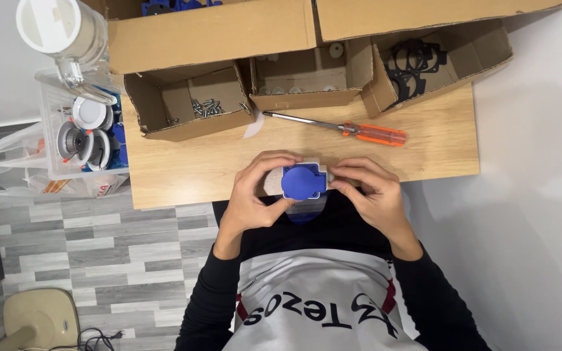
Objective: The person assembles a small electrical component by placing a black insert into a blue plastic housing and securing it with a white cover. They use a screwdriver to tighten screws into the assembly and then place the finished unit into a plastic basket.
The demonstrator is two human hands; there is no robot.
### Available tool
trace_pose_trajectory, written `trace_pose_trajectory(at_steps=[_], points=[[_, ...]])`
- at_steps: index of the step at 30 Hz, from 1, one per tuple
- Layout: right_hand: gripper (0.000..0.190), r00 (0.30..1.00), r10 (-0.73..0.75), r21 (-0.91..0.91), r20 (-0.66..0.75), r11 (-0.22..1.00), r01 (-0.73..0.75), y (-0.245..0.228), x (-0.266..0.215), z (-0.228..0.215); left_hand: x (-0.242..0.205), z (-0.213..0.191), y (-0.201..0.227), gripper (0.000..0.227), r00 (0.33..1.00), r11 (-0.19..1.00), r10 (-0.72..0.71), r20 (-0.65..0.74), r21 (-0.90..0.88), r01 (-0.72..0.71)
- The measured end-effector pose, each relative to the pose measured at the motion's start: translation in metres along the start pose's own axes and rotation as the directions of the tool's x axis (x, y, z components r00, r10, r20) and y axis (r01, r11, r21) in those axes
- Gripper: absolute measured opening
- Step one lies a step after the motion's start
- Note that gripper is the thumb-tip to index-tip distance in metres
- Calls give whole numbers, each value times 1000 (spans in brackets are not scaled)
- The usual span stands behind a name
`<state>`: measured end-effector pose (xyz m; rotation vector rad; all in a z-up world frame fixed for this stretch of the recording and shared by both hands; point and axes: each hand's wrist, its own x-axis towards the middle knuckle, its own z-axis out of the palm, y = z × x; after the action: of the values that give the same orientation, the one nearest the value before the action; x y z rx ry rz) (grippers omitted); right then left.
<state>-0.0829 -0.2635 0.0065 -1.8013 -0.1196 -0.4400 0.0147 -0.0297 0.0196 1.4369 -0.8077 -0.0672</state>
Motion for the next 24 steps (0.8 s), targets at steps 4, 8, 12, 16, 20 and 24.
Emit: trace_pose_trajectory(at_steps=[4,8,12,16,20,24], points=[[22,999,41,49,-22,998,-40,7,-8,2,-1,2,-1,54,999,999,40,-15,-3,-40],[21,996,86,118,-30,990,-82,13,-12,6,-2,5,0,49,995,996,93,-25,-10,-94],[17,988,149,147,-40,979,-142,25,-21,11,-1,8,7,47,990,991,136,-39,3,-136],[19,986,167,-5,-29,986,-167,7,-19,17,1,17,20,41,980,981,188,-65,70,-183],[35,998,54,-244,-15,968,-56,-1,-12,19,1,22,30,36,971,966,234,-57,124,-226],[52,997,74,-286,4,956,-70,8,-12,16,-2,27,30,32,963,954,267,-50,153,-256]])
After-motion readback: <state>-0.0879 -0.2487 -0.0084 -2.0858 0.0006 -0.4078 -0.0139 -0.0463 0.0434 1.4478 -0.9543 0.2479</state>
